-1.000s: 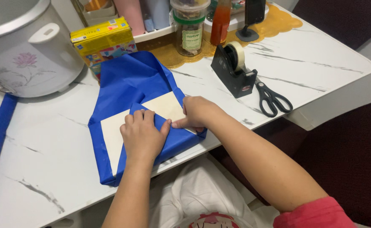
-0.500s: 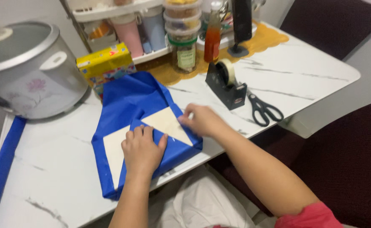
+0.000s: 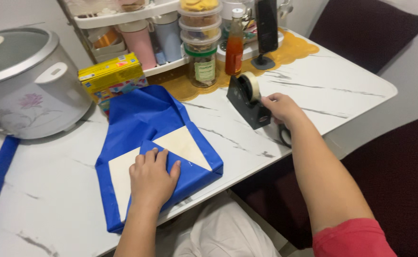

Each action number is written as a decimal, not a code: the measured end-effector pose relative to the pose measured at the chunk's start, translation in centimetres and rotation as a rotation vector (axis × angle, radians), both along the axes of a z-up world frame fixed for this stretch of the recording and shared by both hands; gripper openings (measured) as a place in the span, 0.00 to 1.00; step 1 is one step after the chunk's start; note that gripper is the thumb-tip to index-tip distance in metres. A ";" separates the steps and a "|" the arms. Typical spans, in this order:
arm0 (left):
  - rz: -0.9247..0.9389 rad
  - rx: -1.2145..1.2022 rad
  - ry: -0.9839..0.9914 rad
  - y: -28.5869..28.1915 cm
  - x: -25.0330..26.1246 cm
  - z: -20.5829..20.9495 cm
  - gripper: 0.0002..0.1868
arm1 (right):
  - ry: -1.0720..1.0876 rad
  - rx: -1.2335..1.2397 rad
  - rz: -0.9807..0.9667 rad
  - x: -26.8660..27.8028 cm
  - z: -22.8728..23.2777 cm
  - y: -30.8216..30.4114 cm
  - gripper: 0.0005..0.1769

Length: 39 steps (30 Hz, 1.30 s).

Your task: The person wraps a white rectangular box with blue wrapping paper. They fold the paper around the box, secure it with clear tape, and trim excess paper with scissors.

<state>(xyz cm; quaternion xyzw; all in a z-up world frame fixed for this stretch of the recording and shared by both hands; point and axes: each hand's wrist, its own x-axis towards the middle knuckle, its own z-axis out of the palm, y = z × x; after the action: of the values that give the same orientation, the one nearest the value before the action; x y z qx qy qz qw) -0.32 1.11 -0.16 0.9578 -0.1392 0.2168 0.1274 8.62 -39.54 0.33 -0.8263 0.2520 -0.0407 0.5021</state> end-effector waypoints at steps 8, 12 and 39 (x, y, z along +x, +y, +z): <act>-0.012 -0.009 -0.009 0.1 -0.1 -0.1 0.26 | 0.067 0.243 -0.030 1.7 1.9 0.1 0.16; -0.017 -0.022 -0.009 0.1 -0.1 -0.1 0.25 | -0.039 0.338 -0.021 2.4 1.6 0.0 0.16; -0.014 0.003 -0.036 0.1 -0.2 -0.1 0.25 | -0.387 0.310 0.087 -2.1 -4.5 -0.7 0.10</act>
<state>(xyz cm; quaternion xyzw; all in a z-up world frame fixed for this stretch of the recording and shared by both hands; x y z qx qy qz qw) -0.50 1.26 -0.28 0.9529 -0.1486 0.2331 0.1248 6.53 -40.23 -4.15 -0.7262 0.1187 -0.1371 0.6632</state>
